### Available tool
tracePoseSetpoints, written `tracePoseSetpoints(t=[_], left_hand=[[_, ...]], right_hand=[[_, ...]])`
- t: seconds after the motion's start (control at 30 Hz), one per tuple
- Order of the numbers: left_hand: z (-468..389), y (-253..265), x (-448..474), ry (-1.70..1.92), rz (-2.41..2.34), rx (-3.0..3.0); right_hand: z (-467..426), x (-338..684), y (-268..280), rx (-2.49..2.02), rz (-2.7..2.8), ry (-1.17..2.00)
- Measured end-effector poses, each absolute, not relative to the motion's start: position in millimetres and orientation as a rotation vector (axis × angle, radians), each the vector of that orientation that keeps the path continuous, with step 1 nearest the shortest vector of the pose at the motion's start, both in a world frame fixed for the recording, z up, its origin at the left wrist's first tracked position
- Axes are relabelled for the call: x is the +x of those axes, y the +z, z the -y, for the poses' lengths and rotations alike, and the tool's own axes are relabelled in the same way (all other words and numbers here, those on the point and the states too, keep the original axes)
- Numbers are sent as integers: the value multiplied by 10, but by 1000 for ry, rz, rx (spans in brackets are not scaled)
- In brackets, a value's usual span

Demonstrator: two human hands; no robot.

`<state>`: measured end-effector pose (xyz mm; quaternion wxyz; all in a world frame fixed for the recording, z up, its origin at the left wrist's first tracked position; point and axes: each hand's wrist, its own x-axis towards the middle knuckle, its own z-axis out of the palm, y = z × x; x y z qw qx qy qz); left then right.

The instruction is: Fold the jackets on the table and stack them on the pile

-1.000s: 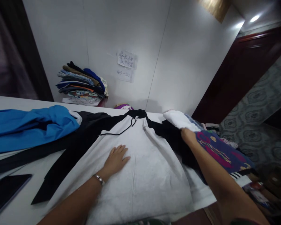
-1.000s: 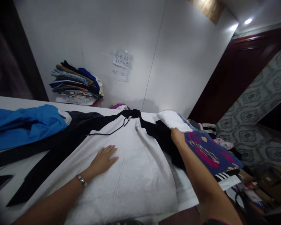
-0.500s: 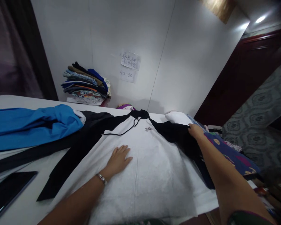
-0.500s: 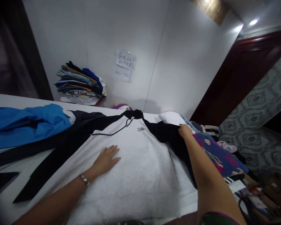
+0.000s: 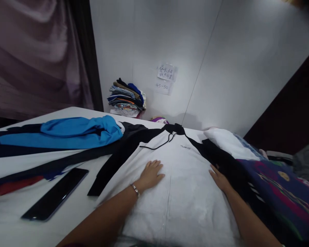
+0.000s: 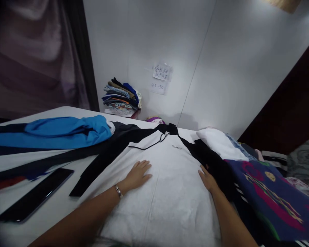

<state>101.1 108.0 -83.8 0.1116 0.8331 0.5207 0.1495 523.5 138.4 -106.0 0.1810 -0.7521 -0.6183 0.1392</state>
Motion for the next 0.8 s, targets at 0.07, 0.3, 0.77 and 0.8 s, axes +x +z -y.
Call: tracePoseSetpoints(t=[0.07, 0.3, 0.77, 0.8], left_hand=[[-1067, -848, 1016, 443, -1516, 2433], [-1252, -561, 797, 701, -1613, 2252], [-1462, -284, -449, 159, -2496, 1654], [-1465, -291, -447, 161, -2491, 1656]], right_hand=[[-1426, 5355, -1185, -2083, 1708, 398], [-1506, 5434, -1351, -2028, 1707, 405], [-1532, 5420, -1386, -2058, 1715, 473], [-1532, 5420, -1387, -2059, 1712, 458]])
